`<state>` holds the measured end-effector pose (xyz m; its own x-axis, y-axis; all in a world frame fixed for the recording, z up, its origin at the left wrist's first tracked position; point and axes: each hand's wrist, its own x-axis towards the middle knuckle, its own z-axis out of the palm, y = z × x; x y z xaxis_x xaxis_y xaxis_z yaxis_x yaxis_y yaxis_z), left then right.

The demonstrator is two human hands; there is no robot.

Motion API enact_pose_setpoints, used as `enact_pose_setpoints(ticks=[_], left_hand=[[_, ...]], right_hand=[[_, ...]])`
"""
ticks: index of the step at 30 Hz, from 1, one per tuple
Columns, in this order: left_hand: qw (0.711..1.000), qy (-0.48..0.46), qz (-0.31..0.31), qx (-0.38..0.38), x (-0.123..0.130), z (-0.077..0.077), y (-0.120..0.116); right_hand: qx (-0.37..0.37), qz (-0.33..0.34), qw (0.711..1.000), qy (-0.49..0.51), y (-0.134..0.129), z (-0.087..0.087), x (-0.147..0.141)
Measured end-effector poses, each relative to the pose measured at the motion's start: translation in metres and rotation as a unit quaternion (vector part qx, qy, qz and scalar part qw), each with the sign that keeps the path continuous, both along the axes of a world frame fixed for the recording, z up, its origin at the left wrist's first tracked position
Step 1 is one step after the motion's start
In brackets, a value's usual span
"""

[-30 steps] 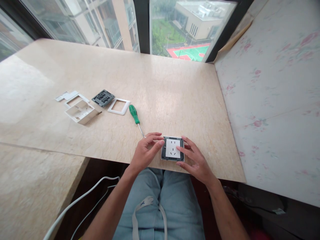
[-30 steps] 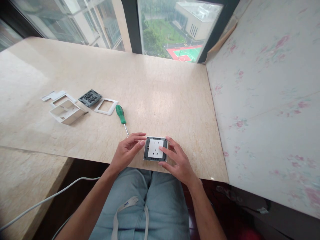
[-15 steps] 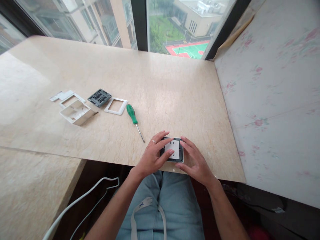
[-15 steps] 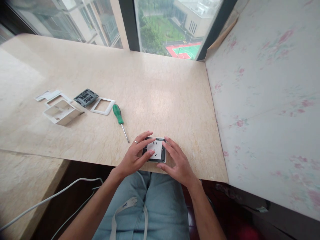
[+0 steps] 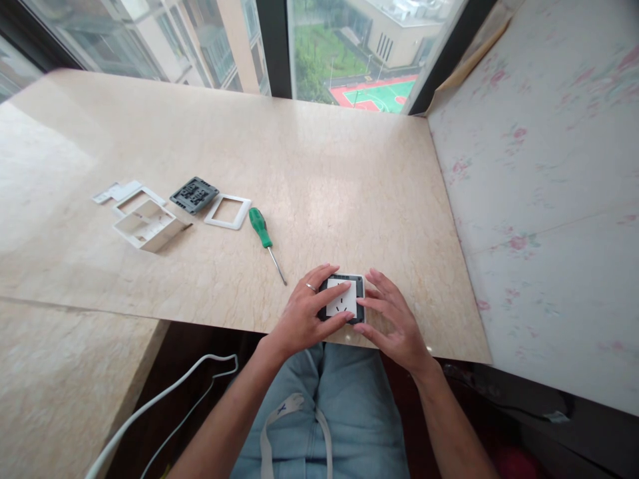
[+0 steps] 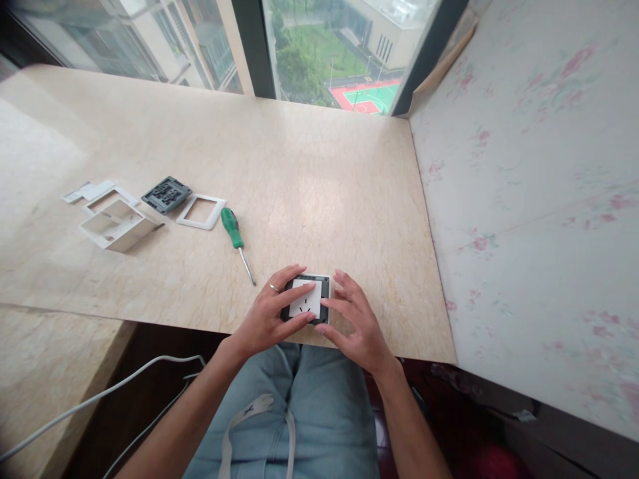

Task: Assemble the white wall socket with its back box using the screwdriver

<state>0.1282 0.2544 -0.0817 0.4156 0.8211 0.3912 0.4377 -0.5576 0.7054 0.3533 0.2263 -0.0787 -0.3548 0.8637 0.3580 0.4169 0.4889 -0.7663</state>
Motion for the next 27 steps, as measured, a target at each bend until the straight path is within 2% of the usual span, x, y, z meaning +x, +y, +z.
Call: enact_pose_setpoints(ticks=[27], left_hand=[[1.000,-0.011,0.018,0.021,0.0030,-0.0032,0.0017]], right_hand=[[-0.011,-0.009,1.000,-0.011,0.0014,-0.0005,-0.0021]])
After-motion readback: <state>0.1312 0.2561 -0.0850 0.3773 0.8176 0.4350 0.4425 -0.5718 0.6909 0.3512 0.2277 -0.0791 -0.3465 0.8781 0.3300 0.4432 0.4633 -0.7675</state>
